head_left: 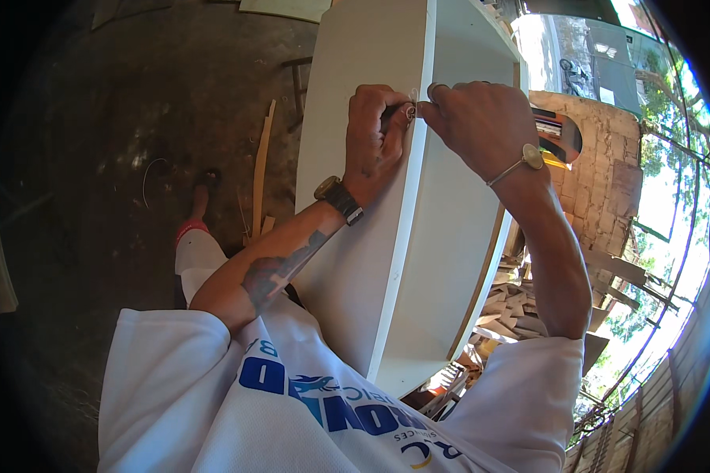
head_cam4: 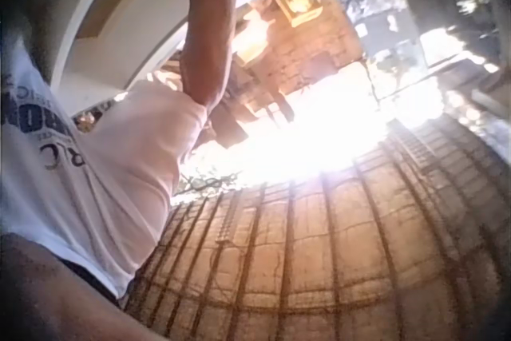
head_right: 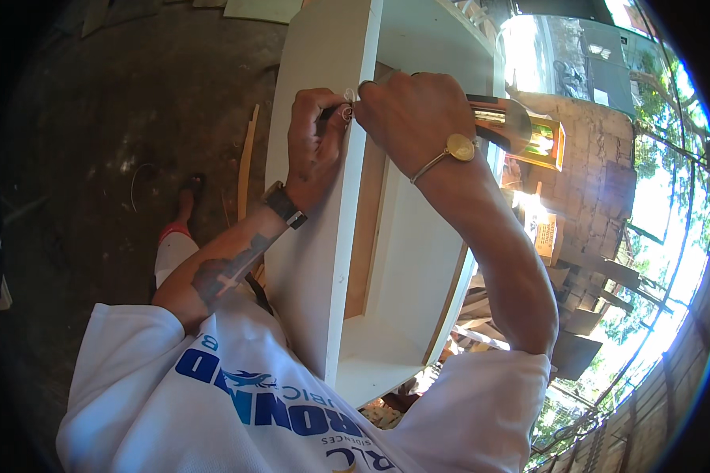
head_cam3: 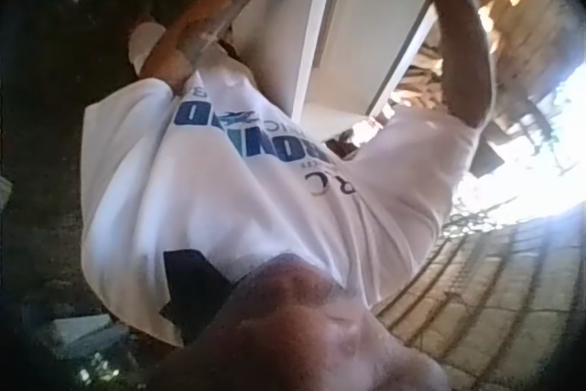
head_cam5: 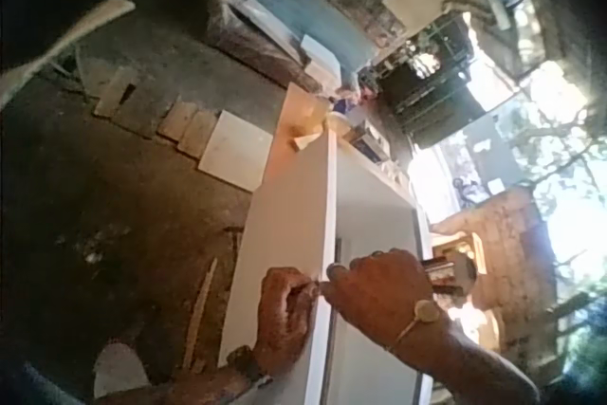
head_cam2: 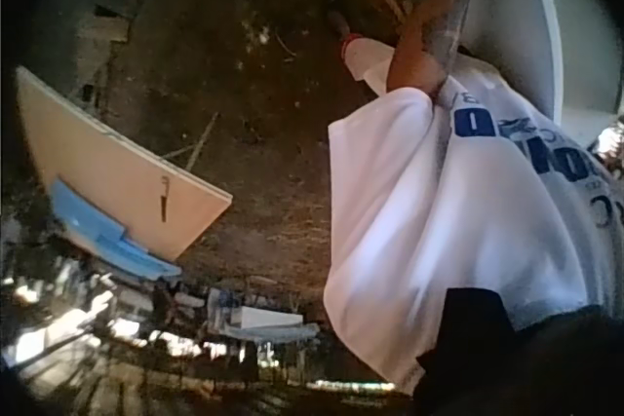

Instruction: Trimming the excess edge banding from a white cabinet using a utility knife.

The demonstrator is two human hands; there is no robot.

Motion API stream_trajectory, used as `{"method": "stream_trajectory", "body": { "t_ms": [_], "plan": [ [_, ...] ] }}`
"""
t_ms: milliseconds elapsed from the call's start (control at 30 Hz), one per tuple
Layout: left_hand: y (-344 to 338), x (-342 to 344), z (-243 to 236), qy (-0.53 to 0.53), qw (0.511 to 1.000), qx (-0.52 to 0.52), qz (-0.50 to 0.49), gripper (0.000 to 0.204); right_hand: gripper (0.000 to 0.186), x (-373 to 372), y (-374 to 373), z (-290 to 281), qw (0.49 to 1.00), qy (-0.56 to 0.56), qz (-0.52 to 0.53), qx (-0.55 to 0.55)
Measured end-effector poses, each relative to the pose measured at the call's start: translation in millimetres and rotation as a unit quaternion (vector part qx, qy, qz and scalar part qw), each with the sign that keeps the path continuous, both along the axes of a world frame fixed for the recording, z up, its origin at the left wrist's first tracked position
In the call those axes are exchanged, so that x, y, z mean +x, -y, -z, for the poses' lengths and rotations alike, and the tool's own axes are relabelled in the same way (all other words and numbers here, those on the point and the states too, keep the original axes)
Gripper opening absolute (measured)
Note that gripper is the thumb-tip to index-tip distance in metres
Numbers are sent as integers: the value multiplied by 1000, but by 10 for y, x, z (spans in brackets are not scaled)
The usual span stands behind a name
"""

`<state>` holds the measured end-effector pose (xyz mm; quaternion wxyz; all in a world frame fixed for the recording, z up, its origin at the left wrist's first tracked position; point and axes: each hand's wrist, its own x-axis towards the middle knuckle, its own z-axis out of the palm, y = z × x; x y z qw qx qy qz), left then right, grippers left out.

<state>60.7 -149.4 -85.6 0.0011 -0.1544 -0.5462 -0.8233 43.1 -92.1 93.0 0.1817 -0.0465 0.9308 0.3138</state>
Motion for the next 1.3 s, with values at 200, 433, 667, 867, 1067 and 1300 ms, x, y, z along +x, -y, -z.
{"method": "stream_trajectory", "body": {
  "t_ms": [200,433,667,867,1067,1300],
  "plan": [
    [-1,51,-55,51,998,46,2,9,19,46,26,-20,1000,-1,-4,-2],
    [38,62,-21,43,998,38,0,10,32,55,55,13,998,47,31,31],
    [77,126,-20,36,999,22,-7,10,19,185,72,35,1000,-7,-29,-8],
    [100,173,-31,37,999,20,0,11,17,255,77,30,999,-19,-39,-21],
    [126,183,-6,37,999,11,3,12,16,250,109,48,1000,-5,-24,-7],
    [164,261,14,36,999,12,-1,13,18,277,196,15,1000,18,8,-16]
  ]
}}
